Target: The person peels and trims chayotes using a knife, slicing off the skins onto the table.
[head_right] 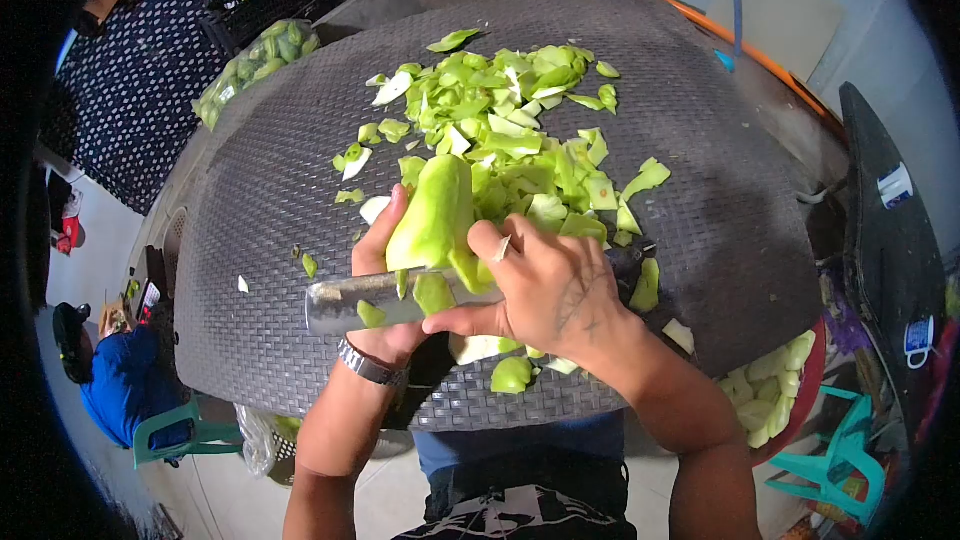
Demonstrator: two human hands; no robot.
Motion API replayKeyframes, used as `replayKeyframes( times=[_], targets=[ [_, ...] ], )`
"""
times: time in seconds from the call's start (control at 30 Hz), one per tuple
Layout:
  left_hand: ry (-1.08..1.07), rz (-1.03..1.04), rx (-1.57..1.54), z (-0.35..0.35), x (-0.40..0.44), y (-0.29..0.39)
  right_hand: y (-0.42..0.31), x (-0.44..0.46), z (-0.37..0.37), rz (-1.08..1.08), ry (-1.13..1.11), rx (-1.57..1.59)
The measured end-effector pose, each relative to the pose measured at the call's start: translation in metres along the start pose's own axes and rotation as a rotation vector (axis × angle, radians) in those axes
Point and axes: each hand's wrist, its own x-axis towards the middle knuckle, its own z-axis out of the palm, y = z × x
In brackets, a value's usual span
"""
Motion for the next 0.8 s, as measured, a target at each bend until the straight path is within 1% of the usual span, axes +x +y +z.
replayKeyframes(
  times=[0.1, 0.2, 0.23, 0.27, 0.33, 0.37, 0.4, 0.43, 0.47, 0.5, 0.57, 0.63, 0.73, 0.77, 0.8],
  targets=[
    [0.016, -0.041, 0.080, -0.013, -0.004, 0.004, 0.009, 0.002, -0.001, 0.016, 0.031, -0.038],
    [-0.039, -0.105, 0.040, -0.017, -0.004, 0.001, 0.032, 0.006, -0.007, 0.218, 0.048, 0.013],
    [-0.039, -0.115, 0.055, -0.008, -0.005, 0.002, 0.037, 0.009, -0.019, 0.391, -0.033, -0.002],
    [-0.038, -0.099, 0.064, -0.005, -0.005, 0.002, 0.040, 0.011, -0.024, 0.438, -0.017, -0.018],
    [-0.031, -0.066, 0.080, -0.001, -0.004, 0.001, 0.040, 0.013, -0.028, 0.471, -0.015, 0.078],
    [-0.059, -0.045, 0.118, -0.006, -0.003, 0.002, 0.034, 0.013, -0.029, 0.465, -0.047, 0.160],
    [0.001, -0.006, 0.127, -0.007, -0.002, 0.000, 0.024, 0.013, -0.027, 0.458, -0.078, 0.244],
    [0.062, 0.031, 0.136, -0.007, -0.001, -0.003, 0.019, 0.010, -0.016, 0.286, 0.002, 0.236],
    [0.122, 0.068, 0.144, -0.008, 0.000, -0.004, 0.012, 0.006, -0.014, 0.235, -0.092, 0.206],
    [0.005, 0.031, 0.161, -0.008, -0.001, -0.002, 0.002, 0.006, -0.013, 0.191, -0.088, 0.181],
    [0.013, 0.094, 0.158, -0.003, 0.000, -0.005, -0.006, 0.002, -0.005, 0.105, -0.058, 0.121],
    [0.022, 0.127, 0.183, -0.004, 0.000, -0.008, -0.003, 0.003, -0.004, 0.088, -0.042, 0.081],
    [0.057, 0.102, 0.217, -0.002, -0.002, -0.008, 0.010, 0.003, -0.003, 0.074, 0.009, 0.015],
    [0.102, 0.120, 0.209, -0.001, -0.001, -0.009, 0.015, 0.003, -0.004, 0.071, 0.033, -0.011],
    [0.095, 0.095, 0.207, -0.001, -0.002, -0.009, 0.017, 0.004, -0.007, 0.080, 0.027, -0.020]
  ],
)
